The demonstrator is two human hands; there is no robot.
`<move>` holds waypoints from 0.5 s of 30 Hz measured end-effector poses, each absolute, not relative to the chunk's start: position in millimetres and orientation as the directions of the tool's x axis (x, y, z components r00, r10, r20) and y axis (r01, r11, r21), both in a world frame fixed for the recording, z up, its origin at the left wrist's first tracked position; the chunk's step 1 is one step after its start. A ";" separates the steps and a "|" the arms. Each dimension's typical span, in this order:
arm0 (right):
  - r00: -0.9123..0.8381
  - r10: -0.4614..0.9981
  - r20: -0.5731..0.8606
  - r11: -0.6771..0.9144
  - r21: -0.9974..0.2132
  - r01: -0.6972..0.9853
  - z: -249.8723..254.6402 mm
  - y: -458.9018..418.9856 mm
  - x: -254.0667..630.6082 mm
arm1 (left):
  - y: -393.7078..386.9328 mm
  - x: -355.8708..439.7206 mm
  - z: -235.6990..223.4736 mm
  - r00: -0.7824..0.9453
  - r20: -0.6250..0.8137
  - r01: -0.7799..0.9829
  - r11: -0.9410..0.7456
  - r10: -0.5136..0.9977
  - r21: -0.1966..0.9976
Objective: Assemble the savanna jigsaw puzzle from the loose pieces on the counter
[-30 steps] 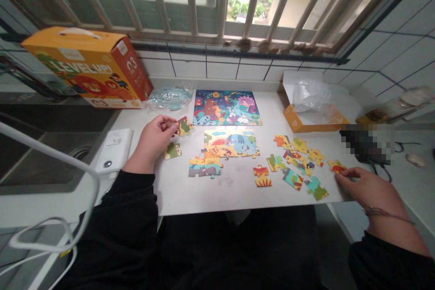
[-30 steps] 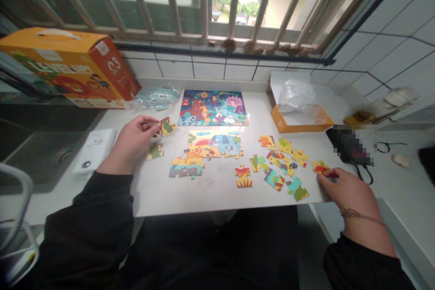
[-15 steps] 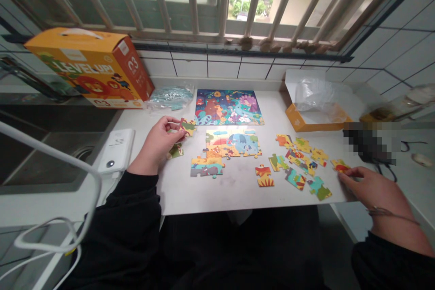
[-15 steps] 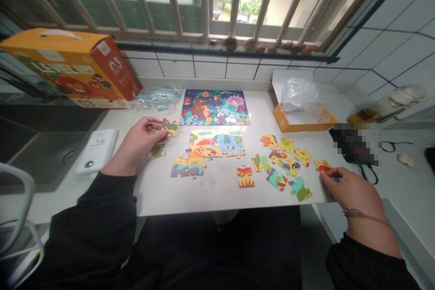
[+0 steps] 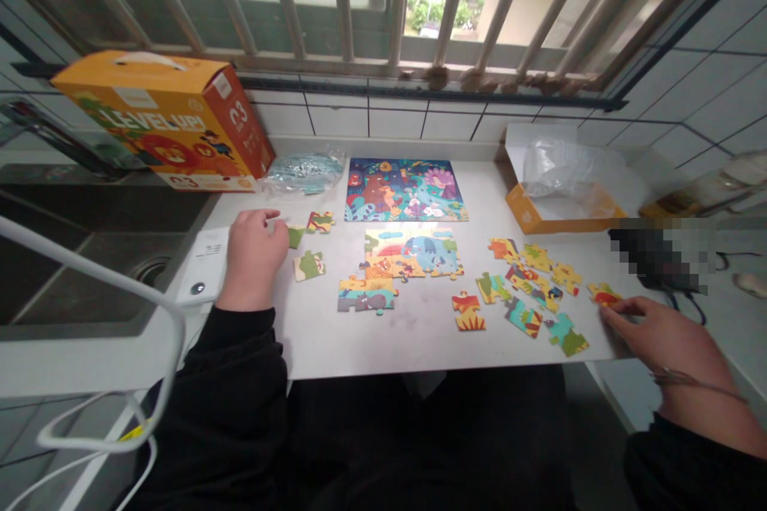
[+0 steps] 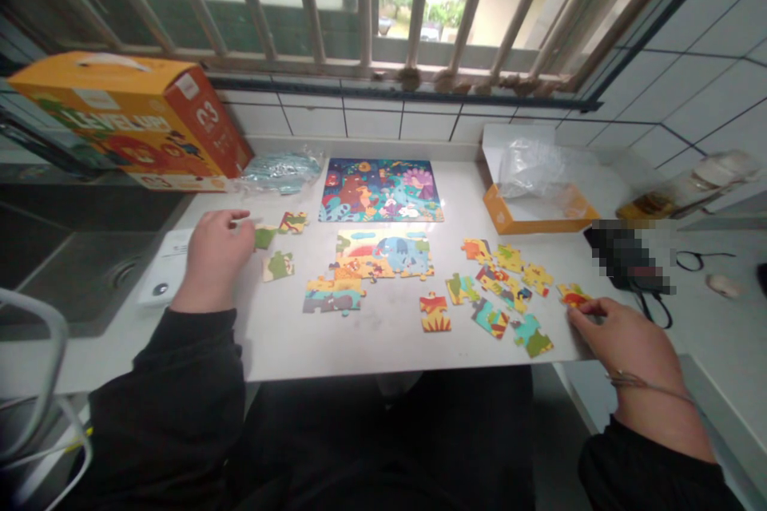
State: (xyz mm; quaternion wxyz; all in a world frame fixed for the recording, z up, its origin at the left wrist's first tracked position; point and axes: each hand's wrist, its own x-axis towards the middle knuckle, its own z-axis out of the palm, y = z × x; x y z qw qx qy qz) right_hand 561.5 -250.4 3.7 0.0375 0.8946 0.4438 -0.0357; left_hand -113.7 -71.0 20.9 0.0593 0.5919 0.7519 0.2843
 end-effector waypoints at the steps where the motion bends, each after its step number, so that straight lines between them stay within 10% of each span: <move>1: 0.602 0.792 -0.098 -0.602 0.036 0.798 4.3 -250.4 560.8 | -73.0 -116.4 21.0 -0.279 0.227 0.893 0.165 0.933 0.419; 6: 0.605 0.791 -0.094 -0.605 0.035 0.796 3.7 -250.0 560.1 | -77.9 -122.8 15.2 -0.225 0.091 0.956 0.201 0.970 0.213; 15: 0.607 0.789 -0.098 -0.606 0.037 0.794 0.5 -250.0 563.3 | -77.3 -123.6 15.8 -0.316 0.044 0.872 0.271 0.948 0.408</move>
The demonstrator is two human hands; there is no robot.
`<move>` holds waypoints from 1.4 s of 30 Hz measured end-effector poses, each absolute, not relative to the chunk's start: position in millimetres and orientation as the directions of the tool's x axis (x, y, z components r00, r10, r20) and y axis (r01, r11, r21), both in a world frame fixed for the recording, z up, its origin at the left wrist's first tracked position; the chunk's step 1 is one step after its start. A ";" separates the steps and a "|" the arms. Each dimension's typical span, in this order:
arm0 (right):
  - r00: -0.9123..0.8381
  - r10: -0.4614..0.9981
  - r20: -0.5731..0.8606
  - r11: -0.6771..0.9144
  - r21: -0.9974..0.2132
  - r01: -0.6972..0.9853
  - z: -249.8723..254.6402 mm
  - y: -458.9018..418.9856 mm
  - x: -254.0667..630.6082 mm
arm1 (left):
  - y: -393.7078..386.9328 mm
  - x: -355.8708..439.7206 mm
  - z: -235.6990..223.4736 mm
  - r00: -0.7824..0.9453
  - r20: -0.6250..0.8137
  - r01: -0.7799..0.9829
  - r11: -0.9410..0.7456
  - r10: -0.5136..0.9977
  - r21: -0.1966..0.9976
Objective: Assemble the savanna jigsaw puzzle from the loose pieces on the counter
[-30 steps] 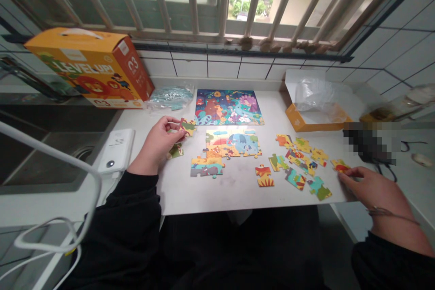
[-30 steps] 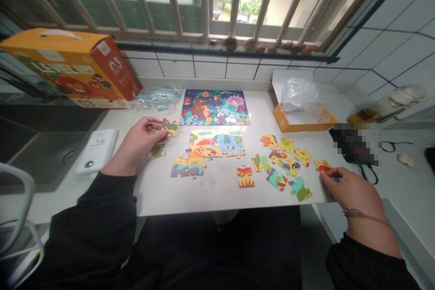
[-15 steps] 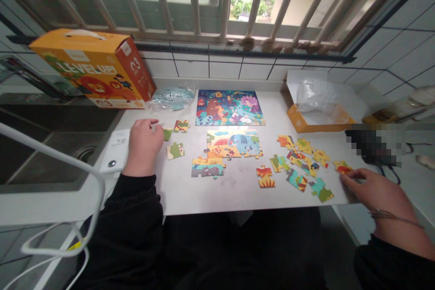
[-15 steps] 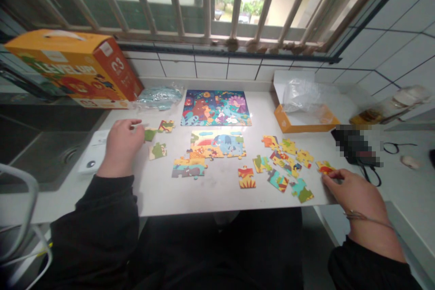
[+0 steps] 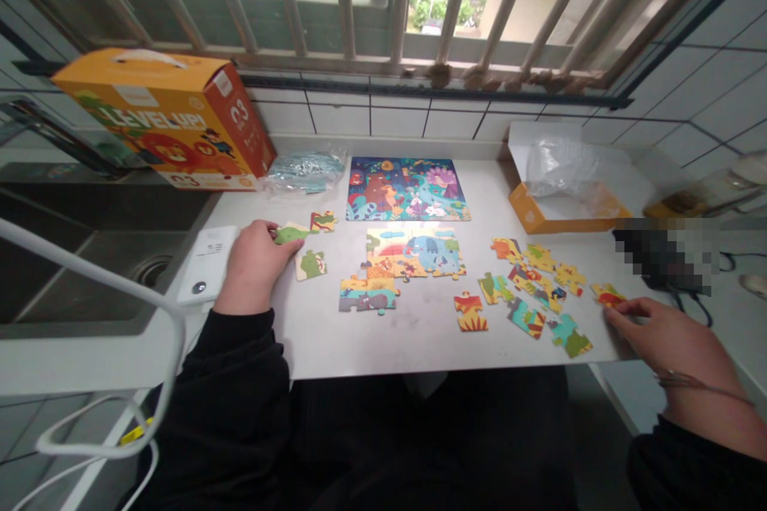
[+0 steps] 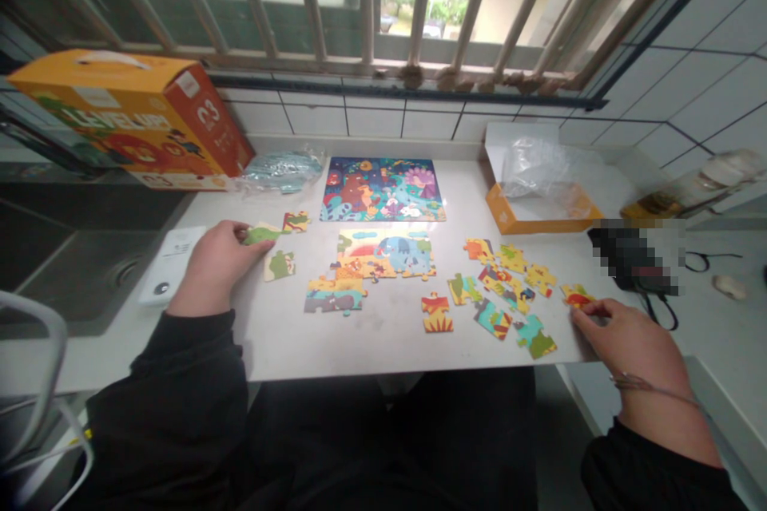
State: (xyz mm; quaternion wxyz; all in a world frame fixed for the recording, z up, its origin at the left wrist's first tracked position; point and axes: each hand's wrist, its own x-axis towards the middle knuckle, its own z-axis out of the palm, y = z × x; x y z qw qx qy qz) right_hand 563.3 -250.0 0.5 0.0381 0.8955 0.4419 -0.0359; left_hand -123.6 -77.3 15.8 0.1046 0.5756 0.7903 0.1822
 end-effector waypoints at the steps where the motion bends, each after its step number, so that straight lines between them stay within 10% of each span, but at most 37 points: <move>1: 0.610 0.786 -0.105 -0.609 0.040 0.792 1.7 -249.6 562.0 | -77.8 -123.3 16.7 -0.329 0.046 0.870 0.284 0.943 0.403; 5: 0.627 0.766 -0.143 -0.626 0.055 0.778 8.4 -247.9 554.6 | -81.1 -122.8 22.8 -0.344 0.157 0.896 0.274 0.926 0.350; 20: 0.593 0.799 -0.096 -0.593 0.032 0.805 3.7 -251.7 559.3 | -105.9 -104.7 25.1 0.428 -0.012 0.803 -0.374 0.904 0.463; 27: 0.592 0.801 -0.088 -0.592 0.020 0.805 3.0 -251.2 559.2 | -106.7 -91.4 23.8 0.130 0.086 0.956 -0.148 0.988 0.252; 42: 0.584 0.806 -0.092 -0.585 0.022 0.811 1.8 -253.5 558.1 | -86.1 -79.8 27.6 0.371 0.152 0.874 -0.400 0.916 0.276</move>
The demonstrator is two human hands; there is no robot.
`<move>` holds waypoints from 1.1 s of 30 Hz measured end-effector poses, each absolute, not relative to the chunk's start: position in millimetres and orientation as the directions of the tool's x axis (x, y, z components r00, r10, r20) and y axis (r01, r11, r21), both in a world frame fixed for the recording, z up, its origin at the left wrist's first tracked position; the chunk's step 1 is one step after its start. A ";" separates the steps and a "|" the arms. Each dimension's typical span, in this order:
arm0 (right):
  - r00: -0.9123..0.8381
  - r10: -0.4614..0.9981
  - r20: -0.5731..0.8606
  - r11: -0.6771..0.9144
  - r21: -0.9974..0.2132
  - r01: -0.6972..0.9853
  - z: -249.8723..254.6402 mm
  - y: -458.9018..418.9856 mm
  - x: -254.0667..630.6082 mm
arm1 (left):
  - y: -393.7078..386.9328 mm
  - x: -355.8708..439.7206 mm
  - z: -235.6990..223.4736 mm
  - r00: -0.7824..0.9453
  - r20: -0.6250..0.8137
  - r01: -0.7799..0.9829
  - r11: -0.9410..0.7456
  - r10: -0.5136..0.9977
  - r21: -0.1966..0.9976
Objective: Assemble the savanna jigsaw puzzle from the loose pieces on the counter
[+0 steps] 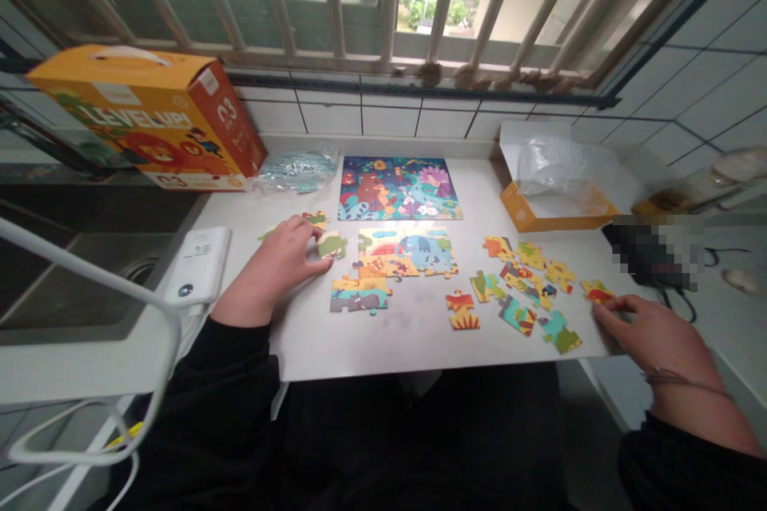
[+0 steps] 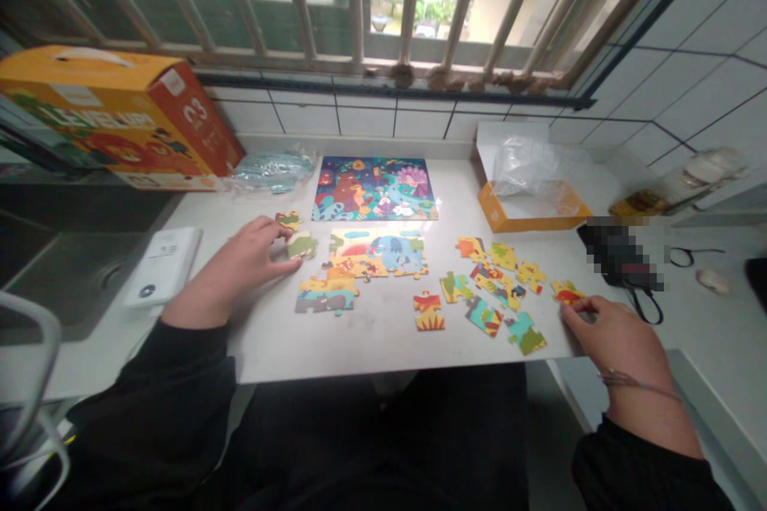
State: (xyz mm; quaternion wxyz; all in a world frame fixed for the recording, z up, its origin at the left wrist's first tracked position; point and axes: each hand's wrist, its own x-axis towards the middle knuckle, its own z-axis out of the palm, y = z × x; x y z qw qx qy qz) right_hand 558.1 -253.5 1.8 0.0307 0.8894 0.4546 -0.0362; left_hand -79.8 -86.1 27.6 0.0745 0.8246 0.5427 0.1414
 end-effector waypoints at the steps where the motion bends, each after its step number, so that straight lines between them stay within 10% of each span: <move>1: 0.582 0.808 -0.092 -0.583 0.024 0.812 1.5 -253.4 558.9 | -83.8 -76.5 29.0 0.386 0.155 0.867 -0.415 0.909 0.276; 33: 0.559 0.828 -0.039 -0.559 0.022 0.829 1.9 -253.8 554.3 | -71.6 -52.3 9.0 0.563 0.201 0.720 -0.595 0.802 0.357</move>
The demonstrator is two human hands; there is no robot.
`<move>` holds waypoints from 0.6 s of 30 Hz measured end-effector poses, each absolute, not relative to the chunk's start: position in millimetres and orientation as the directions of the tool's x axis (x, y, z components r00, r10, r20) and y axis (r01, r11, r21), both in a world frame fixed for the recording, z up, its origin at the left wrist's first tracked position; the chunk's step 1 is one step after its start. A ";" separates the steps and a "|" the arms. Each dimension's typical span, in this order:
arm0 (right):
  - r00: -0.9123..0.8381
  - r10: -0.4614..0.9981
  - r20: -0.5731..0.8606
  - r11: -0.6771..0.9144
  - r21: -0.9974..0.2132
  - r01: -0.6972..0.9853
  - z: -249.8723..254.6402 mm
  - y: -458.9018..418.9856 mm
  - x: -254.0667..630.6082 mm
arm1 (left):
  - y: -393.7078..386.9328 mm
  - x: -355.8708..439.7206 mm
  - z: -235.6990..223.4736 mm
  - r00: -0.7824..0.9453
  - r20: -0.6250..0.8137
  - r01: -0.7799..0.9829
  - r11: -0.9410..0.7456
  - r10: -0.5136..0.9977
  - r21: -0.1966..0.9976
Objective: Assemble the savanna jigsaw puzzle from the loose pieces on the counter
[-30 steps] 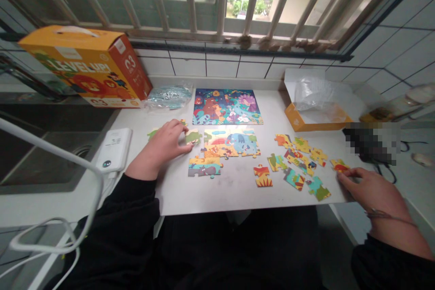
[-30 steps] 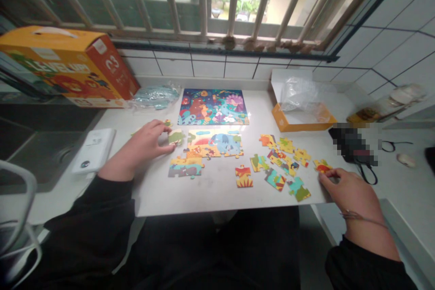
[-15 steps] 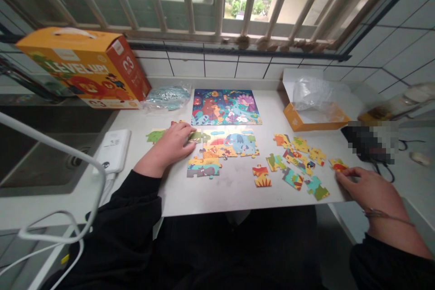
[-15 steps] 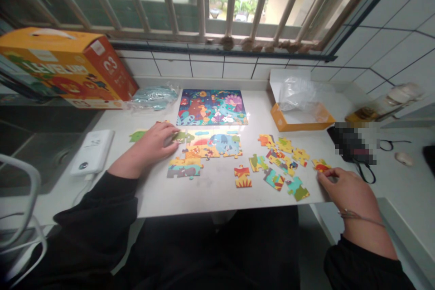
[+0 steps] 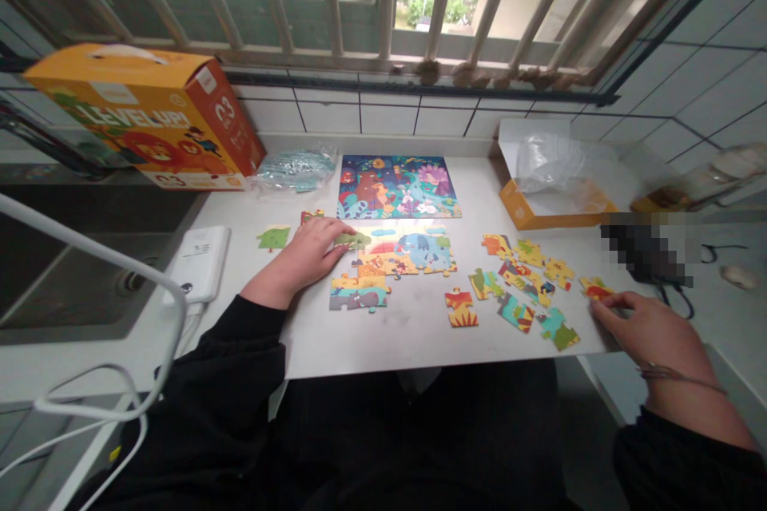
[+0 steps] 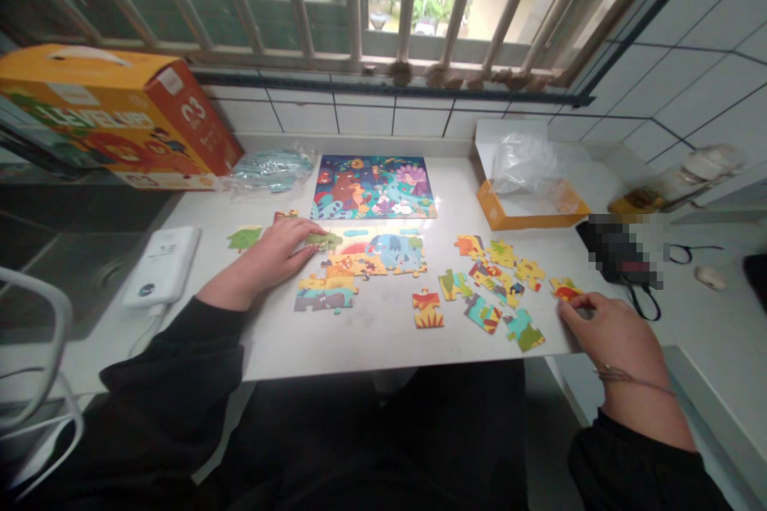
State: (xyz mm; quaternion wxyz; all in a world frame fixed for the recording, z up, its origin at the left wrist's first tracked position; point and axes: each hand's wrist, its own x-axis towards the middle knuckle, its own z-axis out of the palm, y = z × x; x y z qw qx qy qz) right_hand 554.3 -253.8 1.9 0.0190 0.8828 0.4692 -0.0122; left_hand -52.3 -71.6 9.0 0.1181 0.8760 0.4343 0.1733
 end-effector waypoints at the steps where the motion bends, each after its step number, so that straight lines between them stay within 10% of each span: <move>1: 0.558 0.829 -0.039 -0.558 0.021 0.830 1.7 -253.8 554.4 | -71.6 -51.9 8.5 0.570 0.198 0.712 -0.600 0.797 0.365; 18: 0.543 0.840 -0.009 -0.543 -0.038 0.839 7.5 -255.0 546.0 | -80.4 -39.1 9.1 0.534 0.112 0.810 -0.545 0.838 0.216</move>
